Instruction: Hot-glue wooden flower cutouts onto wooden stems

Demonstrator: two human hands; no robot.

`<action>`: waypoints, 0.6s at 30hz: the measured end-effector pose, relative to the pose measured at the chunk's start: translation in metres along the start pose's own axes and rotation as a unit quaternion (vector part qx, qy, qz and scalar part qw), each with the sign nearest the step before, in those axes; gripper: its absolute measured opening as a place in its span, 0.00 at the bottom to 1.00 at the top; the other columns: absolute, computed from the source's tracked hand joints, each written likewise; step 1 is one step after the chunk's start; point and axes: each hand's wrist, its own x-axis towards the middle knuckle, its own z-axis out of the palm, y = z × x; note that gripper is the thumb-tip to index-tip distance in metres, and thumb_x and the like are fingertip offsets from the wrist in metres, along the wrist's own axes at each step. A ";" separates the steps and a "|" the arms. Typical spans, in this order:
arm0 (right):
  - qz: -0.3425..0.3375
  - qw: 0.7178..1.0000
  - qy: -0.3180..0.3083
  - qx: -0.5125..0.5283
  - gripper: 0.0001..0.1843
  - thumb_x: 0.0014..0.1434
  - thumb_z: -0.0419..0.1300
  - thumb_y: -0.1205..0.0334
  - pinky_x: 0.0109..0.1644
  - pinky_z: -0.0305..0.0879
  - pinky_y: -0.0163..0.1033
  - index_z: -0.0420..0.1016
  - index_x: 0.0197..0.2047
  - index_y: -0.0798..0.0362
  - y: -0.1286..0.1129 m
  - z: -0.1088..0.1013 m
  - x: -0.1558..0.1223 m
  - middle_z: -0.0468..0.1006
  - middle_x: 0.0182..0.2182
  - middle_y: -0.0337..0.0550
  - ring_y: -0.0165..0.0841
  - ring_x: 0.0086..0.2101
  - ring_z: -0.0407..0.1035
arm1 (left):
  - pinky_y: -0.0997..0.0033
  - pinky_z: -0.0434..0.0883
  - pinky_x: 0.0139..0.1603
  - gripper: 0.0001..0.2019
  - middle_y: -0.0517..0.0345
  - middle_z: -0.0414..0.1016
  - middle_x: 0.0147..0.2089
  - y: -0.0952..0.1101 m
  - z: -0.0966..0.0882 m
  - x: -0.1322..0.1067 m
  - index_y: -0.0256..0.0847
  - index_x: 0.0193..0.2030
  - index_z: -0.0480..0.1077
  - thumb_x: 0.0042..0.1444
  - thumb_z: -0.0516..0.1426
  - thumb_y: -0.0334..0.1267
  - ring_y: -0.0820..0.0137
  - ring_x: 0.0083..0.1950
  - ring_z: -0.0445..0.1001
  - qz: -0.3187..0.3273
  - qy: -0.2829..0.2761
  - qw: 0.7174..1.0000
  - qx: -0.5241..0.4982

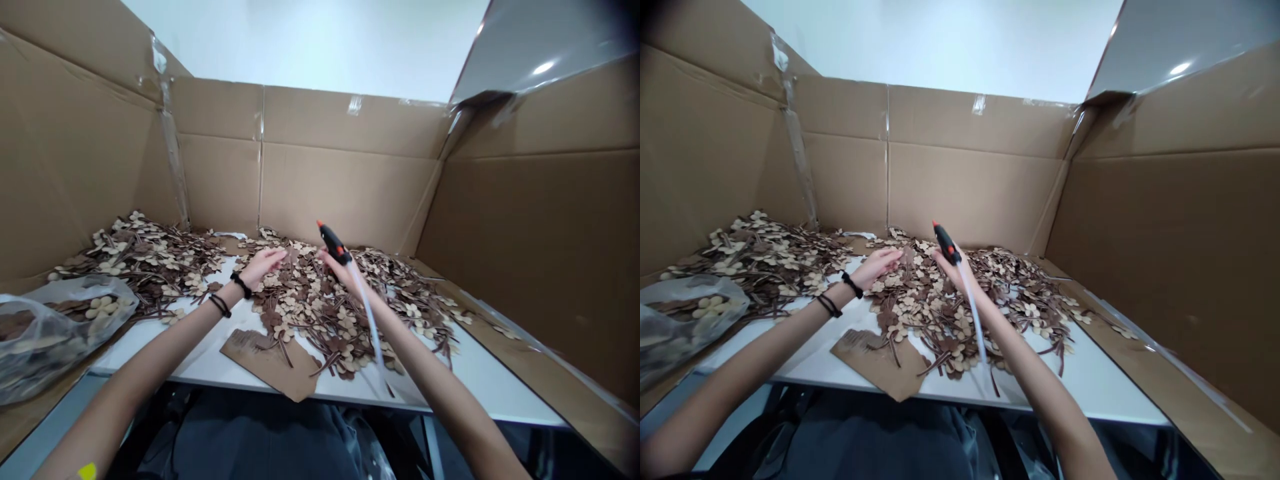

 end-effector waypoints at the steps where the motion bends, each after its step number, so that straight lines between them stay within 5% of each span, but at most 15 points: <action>1: -0.023 1.000 -0.009 0.000 0.19 0.47 0.63 0.46 0.37 0.62 0.40 0.72 0.35 0.52 -0.010 -0.001 0.014 0.74 0.30 0.41 0.34 0.31 0.66 | 0.78 0.60 0.27 0.13 0.60 0.70 0.29 0.013 0.004 0.006 0.34 0.35 0.72 0.49 0.63 0.44 0.78 0.27 0.66 0.011 -0.008 1.000 -0.001; 8: -0.013 0.996 -0.001 0.092 0.15 0.41 0.66 0.56 0.30 0.58 0.36 0.66 0.29 0.52 -0.053 -0.003 0.064 0.66 0.24 0.35 0.27 0.25 0.61 | 0.78 0.54 0.24 0.10 0.58 0.70 0.29 0.087 0.033 0.026 0.31 0.34 0.73 0.53 0.58 0.39 0.80 0.25 0.63 0.133 -0.013 0.988 0.073; 18: -0.010 0.991 0.013 0.133 0.17 0.39 0.66 0.55 0.31 0.59 0.36 0.66 0.30 0.52 -0.048 -0.009 0.062 0.66 0.25 0.35 0.27 0.26 0.61 | 0.78 0.57 0.28 0.12 0.58 0.70 0.28 0.074 0.040 0.035 0.32 0.31 0.71 0.53 0.57 0.41 0.79 0.26 0.62 0.147 -0.059 0.984 0.086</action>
